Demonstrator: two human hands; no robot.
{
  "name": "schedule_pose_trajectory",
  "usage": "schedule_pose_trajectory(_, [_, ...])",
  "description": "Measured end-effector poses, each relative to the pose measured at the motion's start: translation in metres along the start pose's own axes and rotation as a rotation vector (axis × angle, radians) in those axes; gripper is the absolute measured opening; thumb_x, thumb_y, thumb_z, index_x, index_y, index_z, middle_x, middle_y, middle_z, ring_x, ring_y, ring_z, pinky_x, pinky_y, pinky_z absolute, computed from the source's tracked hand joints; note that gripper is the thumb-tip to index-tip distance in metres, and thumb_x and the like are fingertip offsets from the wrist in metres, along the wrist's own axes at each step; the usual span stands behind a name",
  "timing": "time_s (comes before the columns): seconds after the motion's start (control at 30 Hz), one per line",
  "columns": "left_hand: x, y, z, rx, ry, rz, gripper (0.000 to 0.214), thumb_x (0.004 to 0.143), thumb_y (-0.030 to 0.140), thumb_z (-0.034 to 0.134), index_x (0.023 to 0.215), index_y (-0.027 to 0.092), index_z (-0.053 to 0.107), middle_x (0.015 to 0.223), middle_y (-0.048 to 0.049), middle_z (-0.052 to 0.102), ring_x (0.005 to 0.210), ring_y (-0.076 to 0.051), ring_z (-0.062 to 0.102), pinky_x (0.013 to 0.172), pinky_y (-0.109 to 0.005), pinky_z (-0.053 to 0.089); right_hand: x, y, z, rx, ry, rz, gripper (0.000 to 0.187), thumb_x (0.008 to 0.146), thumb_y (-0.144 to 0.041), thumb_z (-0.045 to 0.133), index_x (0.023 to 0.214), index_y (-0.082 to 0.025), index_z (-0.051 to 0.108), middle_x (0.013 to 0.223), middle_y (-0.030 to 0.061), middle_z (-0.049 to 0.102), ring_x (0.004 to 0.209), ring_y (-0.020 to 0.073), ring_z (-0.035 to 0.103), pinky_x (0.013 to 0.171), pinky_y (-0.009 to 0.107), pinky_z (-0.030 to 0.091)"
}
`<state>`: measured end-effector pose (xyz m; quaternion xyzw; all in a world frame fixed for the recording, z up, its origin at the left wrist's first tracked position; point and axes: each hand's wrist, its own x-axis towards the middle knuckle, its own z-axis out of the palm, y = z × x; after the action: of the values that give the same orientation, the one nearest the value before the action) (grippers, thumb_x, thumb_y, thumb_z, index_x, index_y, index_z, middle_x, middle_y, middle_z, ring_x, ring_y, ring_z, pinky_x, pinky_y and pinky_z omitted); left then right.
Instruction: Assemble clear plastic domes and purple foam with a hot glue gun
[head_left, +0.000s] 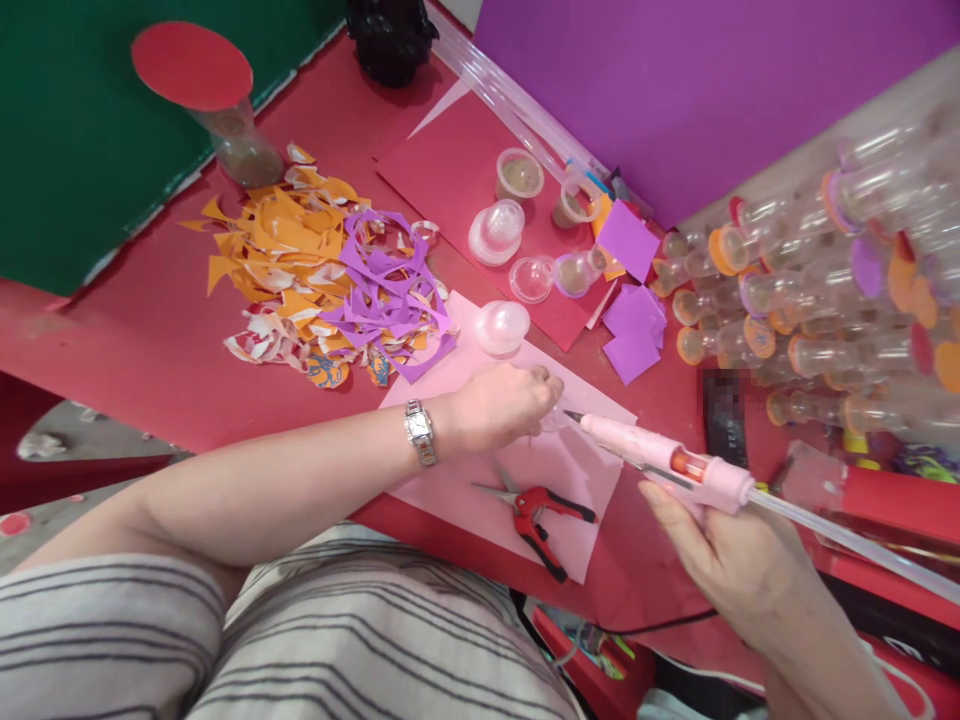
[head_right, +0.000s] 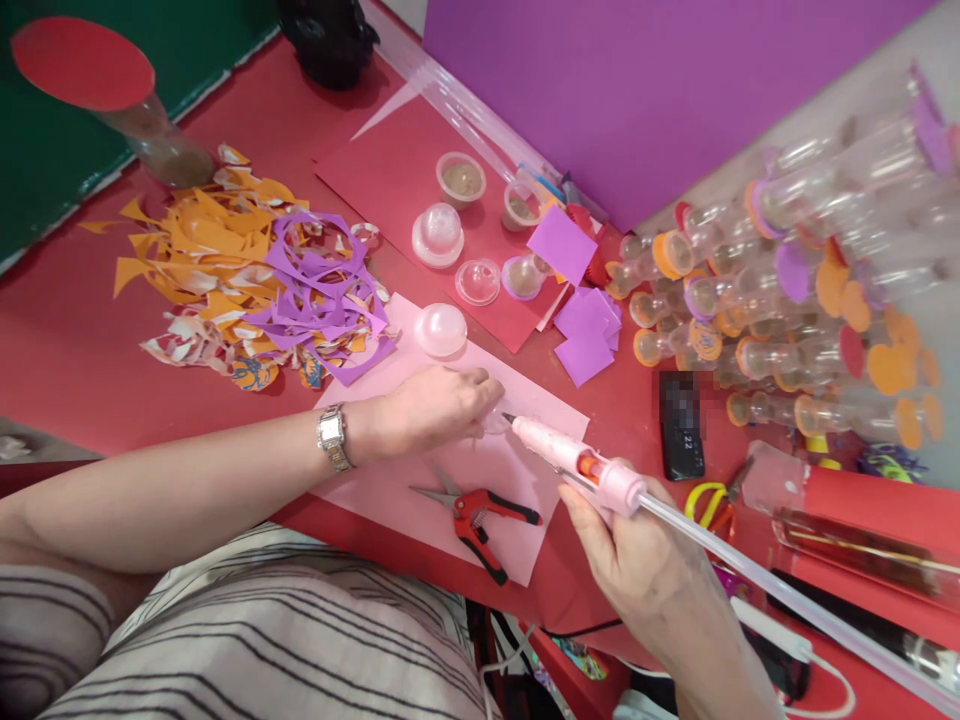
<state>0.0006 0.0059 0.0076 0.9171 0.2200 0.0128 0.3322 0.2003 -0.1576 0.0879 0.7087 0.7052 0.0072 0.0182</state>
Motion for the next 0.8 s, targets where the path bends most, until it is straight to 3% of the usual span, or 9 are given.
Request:
schedule_pose_trajectory(0.33, [0.000, 0.000, 0.000, 0.037, 0.009, 0.011, 0.018, 0.096, 0.025, 0.063, 0.107, 0.011, 0.063, 0.104, -0.0124, 0.072, 0.079, -0.017, 0.068, 0.054, -0.029, 0.034, 0.004, -0.001, -0.007, 0.006, -0.045, -0.008, 0.053, 0.102, -0.056, 0.033, 0.068, -0.024, 0.056, 0.057, 0.0039, 0.058, 0.045, 0.0191, 0.056, 0.046, 0.032, 0.041])
schedule_pose_trajectory(0.8, [-0.001, 0.001, -0.002, 0.001, -0.012, -0.008, 0.023, 0.096, 0.026, 0.063, 0.112, 0.010, 0.064, 0.108, -0.0139, 0.072, 0.080, -0.019, 0.067, 0.057, -0.029, 0.036, 0.013, -0.004, -0.012, -0.036, -0.049, -0.085, 0.054, 0.104, -0.055, 0.031, 0.077, -0.021, 0.063, 0.058, 0.0062, 0.063, 0.048, 0.0211, 0.060, 0.046, 0.031, 0.042])
